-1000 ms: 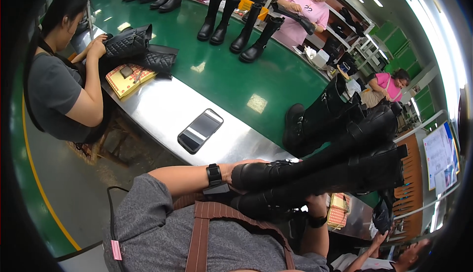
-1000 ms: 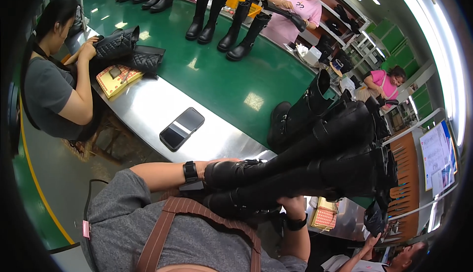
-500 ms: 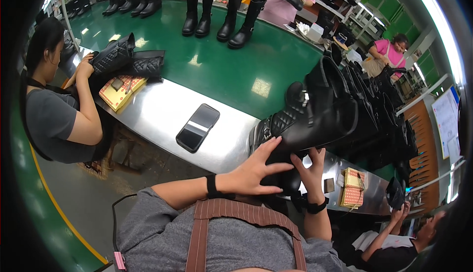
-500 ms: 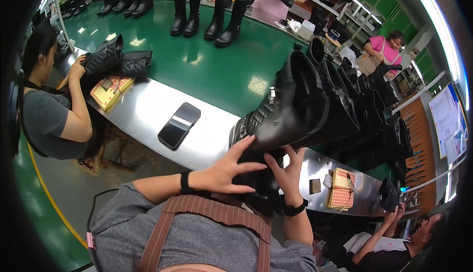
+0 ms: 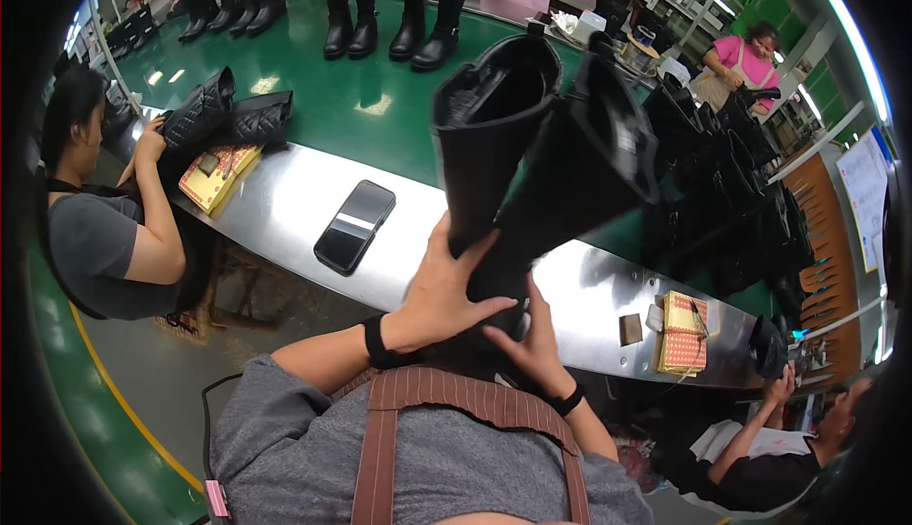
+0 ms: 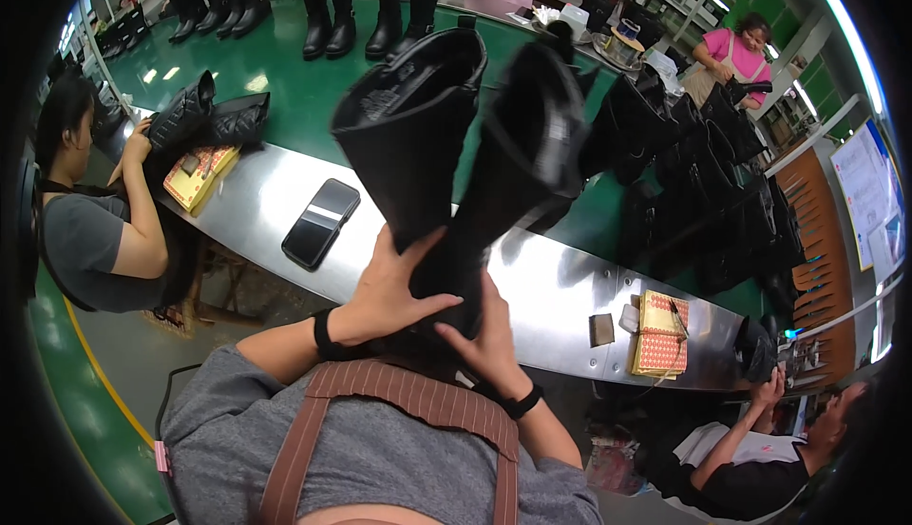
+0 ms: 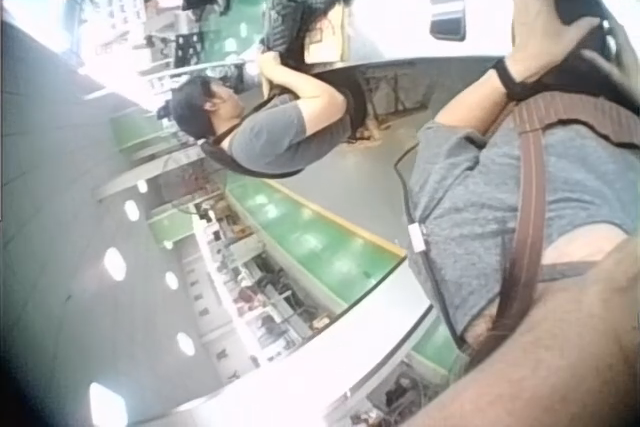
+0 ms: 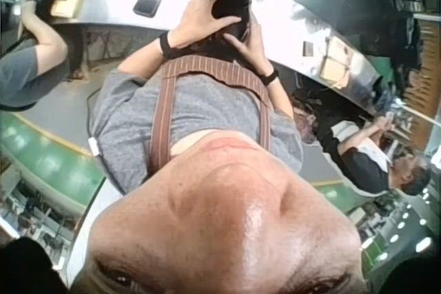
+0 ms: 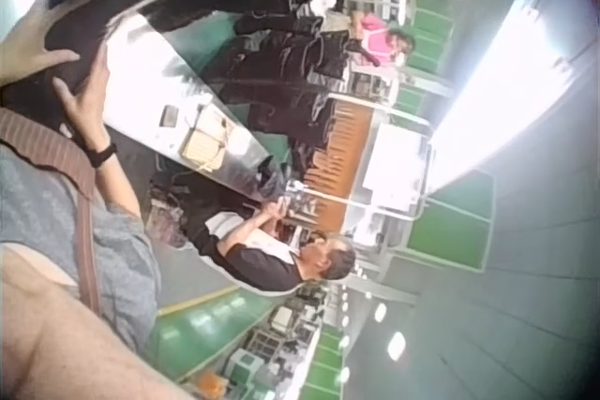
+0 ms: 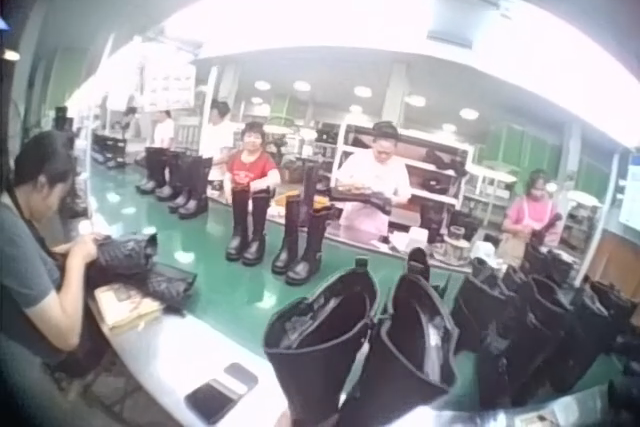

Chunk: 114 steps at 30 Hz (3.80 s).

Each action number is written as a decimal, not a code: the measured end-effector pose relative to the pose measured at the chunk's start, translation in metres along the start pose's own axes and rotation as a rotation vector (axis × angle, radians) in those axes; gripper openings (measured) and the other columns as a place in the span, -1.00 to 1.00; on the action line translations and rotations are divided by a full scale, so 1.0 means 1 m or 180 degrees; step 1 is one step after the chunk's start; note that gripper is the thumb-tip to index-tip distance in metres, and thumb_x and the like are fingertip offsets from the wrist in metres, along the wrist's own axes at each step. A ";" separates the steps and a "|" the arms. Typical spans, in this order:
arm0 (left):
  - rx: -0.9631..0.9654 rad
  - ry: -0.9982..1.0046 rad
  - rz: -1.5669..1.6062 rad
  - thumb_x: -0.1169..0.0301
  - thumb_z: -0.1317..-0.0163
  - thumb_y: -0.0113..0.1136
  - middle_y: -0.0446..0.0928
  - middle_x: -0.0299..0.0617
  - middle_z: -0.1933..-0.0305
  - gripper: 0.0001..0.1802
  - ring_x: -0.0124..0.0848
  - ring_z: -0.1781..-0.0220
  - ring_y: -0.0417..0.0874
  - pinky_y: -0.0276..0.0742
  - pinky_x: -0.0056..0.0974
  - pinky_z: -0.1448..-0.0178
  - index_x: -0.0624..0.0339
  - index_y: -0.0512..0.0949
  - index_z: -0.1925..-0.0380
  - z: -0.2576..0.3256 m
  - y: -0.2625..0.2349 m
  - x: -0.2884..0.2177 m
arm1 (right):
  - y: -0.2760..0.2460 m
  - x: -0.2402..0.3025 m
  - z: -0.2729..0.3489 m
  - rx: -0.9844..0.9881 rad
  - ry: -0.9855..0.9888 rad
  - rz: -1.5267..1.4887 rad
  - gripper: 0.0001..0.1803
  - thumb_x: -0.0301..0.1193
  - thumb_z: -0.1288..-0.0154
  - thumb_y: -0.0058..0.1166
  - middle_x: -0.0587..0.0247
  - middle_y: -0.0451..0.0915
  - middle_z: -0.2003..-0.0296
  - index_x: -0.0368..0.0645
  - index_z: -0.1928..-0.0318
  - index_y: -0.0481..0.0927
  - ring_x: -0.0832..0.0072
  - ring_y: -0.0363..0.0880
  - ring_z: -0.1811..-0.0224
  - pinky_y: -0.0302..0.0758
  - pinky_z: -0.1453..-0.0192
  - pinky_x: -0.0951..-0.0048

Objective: The recorder inspects and cleans black boots on a shoe manufacturing assembly line.

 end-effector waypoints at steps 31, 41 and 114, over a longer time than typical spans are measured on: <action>-0.0890 -0.0850 0.0172 0.20 -0.28 0.23 0.59 0.10 0.07 -0.52 -0.13 0.01 0.62 0.47 -0.20 -0.09 0.44 0.49 0.03 -0.051 -0.041 0.062 | -0.053 -0.044 0.038 -0.0603 -0.0337 0.0052 -0.76 -0.53 -0.06 0.29 0.17 0.64 0.27 -0.20 0.20 0.64 0.25 0.59 0.21 0.51 0.14 0.36; -0.1434 0.0183 -0.0721 0.13 -0.25 0.16 0.52 0.14 0.09 -0.60 0.11 0.01 0.50 0.43 -0.02 -0.09 0.30 0.64 0.22 -0.282 -0.027 0.080 | -0.061 -0.060 0.029 -0.1023 -0.0362 0.0224 -0.90 -0.54 -0.03 0.29 0.30 0.63 0.43 -0.12 0.37 0.68 0.34 0.53 0.44 0.43 0.38 0.39; -0.1800 -0.0012 -0.0100 0.34 -0.13 0.26 0.35 0.24 -0.07 -0.68 0.18 0.03 0.52 0.48 0.04 -0.06 0.15 0.59 0.10 -0.192 0.100 0.056 | -0.053 -0.035 0.034 -0.1453 -0.0352 0.1173 -0.86 -0.40 -0.05 0.27 0.34 0.51 0.56 -0.06 0.53 0.55 0.37 0.50 0.53 0.39 0.38 0.34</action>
Point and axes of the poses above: each hand's wrist, its own z-axis away from the middle knuckle, its own y-axis out of the palm, x = y × z, the point moved 8 cm from there along -z, towards the middle knuckle
